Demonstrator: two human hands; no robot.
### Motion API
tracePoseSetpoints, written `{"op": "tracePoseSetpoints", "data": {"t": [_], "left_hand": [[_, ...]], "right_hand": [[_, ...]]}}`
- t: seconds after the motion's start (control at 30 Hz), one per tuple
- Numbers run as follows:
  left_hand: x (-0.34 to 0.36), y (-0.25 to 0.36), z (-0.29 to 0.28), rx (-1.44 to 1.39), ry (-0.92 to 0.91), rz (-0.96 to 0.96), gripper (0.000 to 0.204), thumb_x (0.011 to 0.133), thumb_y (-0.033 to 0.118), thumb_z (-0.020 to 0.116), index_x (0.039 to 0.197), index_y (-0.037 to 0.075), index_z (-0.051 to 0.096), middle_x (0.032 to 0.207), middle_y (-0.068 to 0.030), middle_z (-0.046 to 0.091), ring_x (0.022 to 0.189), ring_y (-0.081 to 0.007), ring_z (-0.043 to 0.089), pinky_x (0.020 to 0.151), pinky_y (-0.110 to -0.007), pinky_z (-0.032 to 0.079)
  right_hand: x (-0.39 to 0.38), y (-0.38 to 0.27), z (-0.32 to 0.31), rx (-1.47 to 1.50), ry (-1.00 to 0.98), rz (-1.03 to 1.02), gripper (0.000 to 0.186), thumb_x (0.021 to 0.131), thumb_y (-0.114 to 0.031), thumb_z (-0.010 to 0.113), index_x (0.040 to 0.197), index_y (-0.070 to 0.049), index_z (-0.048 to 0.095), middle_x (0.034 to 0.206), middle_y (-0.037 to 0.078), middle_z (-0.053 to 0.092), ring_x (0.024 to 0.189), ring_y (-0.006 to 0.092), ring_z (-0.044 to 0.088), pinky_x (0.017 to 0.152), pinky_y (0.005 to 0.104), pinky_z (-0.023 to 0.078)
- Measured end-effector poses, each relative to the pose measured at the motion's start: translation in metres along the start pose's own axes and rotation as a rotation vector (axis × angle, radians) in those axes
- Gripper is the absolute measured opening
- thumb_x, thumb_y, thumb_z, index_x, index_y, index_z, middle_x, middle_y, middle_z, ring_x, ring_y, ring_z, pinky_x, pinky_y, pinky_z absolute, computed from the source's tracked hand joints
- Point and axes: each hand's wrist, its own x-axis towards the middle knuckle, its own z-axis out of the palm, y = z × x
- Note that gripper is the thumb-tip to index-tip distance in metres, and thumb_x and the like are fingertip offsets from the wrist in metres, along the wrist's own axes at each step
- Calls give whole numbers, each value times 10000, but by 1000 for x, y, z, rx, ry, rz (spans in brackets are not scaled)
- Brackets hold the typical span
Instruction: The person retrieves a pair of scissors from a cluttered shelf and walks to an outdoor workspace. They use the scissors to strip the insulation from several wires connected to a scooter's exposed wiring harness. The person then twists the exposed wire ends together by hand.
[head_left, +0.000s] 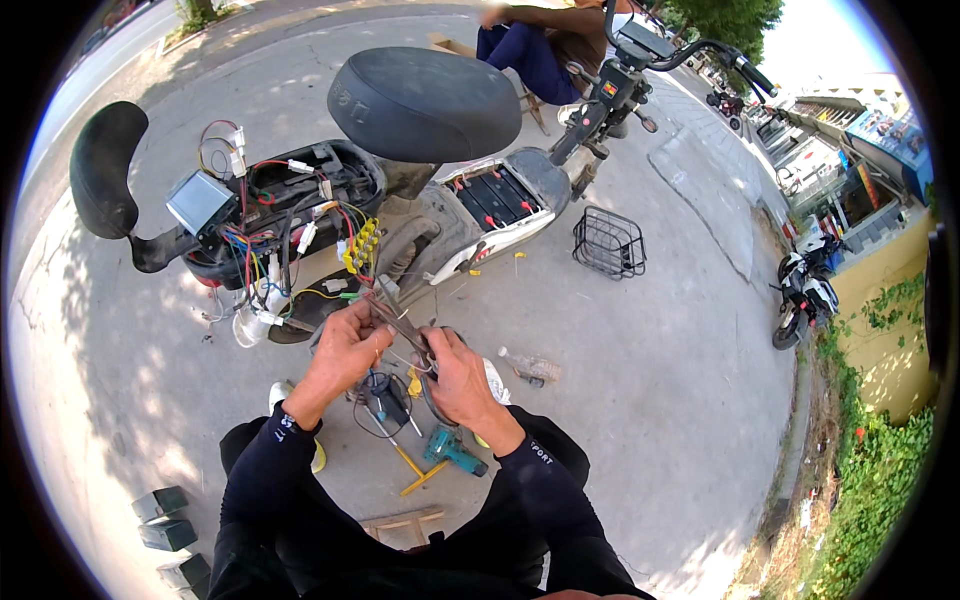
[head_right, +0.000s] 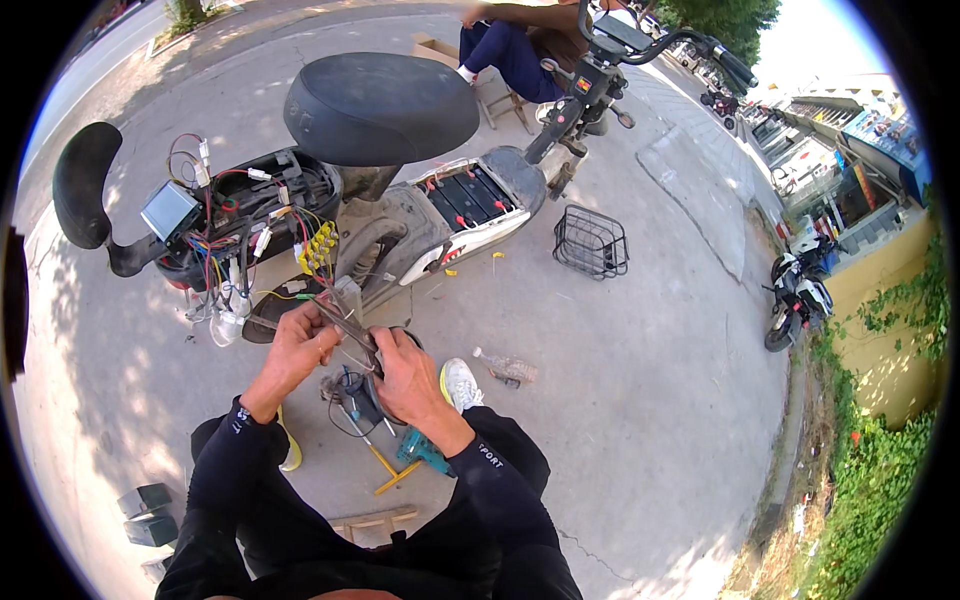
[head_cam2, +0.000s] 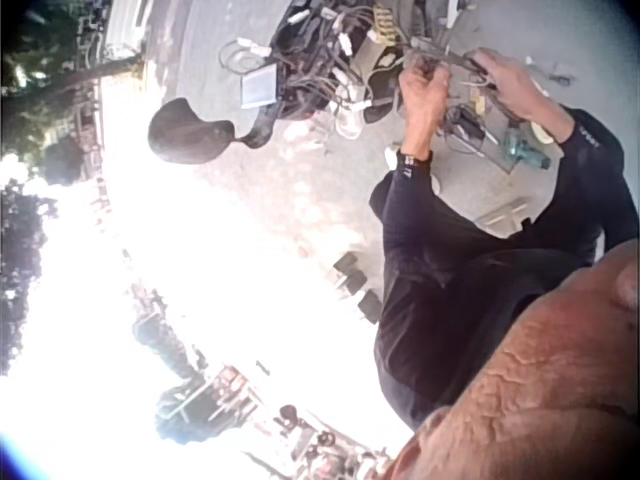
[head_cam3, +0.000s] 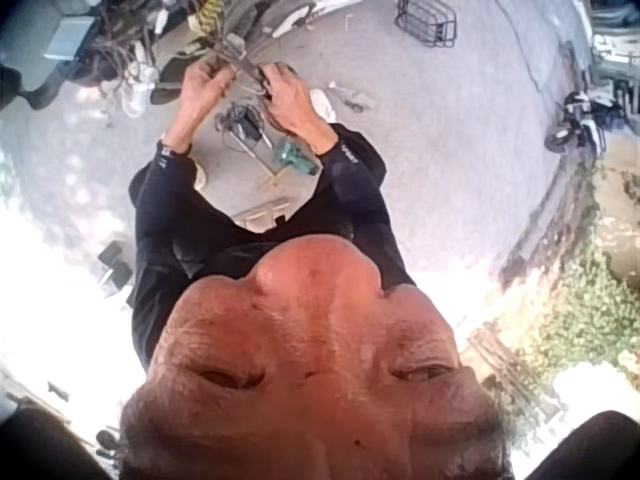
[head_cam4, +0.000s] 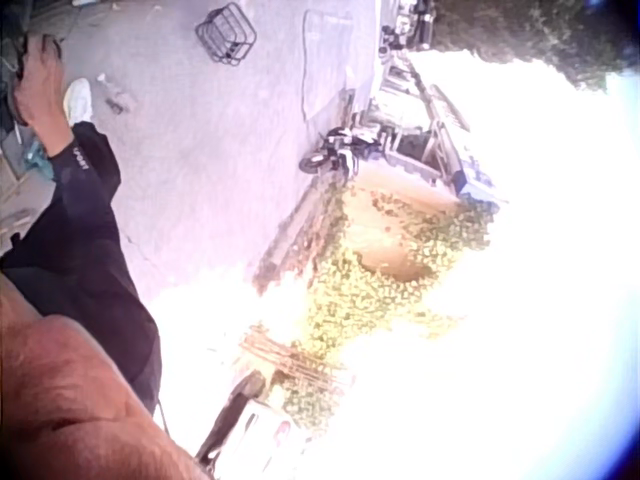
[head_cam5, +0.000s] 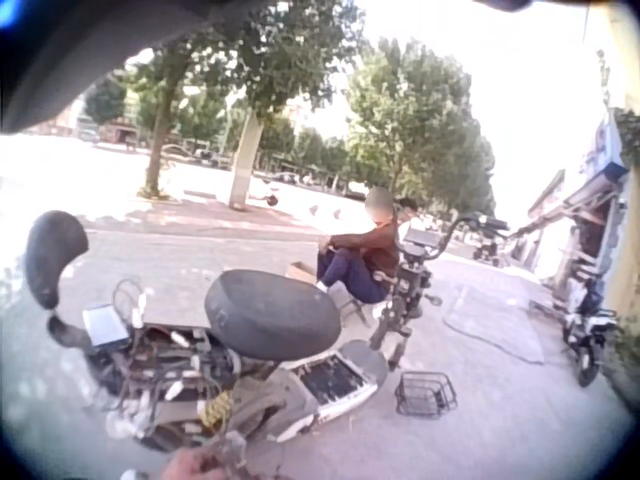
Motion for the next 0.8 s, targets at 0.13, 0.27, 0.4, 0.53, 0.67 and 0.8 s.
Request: {"op": "tracePoseSetpoints", "data": {"t": [0.13, 0.27, 0.4, 0.53, 0.67, 0.8], "left_hand": [[-1, 1, -1, 10, 2, 28, 143, 933, 57, 655, 1058, -9, 640, 763, 15, 593, 573, -40, 499, 501, -228, 401], [0, 0, -4, 17, 6, 67, 111, 935, 55, 657, 1021, -15, 653, 760, 9, 606, 567, -44, 504, 500, -229, 407], [2, -2, -5, 33, -5, 60, 102, 929, 43, 650, 1012, -11, 676, 784, -12, 644, 587, -57, 542, 512, -224, 437], [3, -13, -8, 130, 16, 44, 96, 931, 45, 651, 996, -17, 687, 779, -23, 660, 575, -62, 543, 506, -230, 443], [5, -8, -5, 192, 2, 53, 114, 939, 59, 647, 1011, -17, 691, 740, -24, 653, 552, -63, 529, 492, -237, 442], [3, -3, -4, 167, 26, 31, 144, 955, 89, 641, 1042, -16, 689, 713, -7, 616, 559, -51, 500, 497, -238, 411]], "right_hand": [[-1, 3, 6, 18, 7, 6, 476, 773, -8, 699, 1210, -62, 518, 1037, 219, 595, 919, 472, 616, 749, 527, 518], [1, -3, 2, -7, -1, 20, 350, 894, -102, 696, 1202, -44, 541, 1035, 222, 619, 897, 463, 634, 738, 488, 526], [0, -1, 1, -34, 21, -2, 370, 876, -77, 701, 1209, -49, 541, 1013, 210, 610, 890, 454, 631, 729, 487, 522], [3, 2, 1, -67, 18, -10, 535, 769, -47, 745, 1249, -81, 509, 1017, 194, 564, 907, 451, 604, 742, 520, 510], [5, 2, -4, -81, 0, -7, 553, 767, -52, 744, 1262, -86, 501, 1021, 194, 558, 895, 451, 603, 729, 526, 507], [1, 5, 2, -95, -28, 10, 545, 780, -63, 736, 1270, -87, 498, 1034, 195, 564, 892, 452, 608, 720, 528, 508]]}}
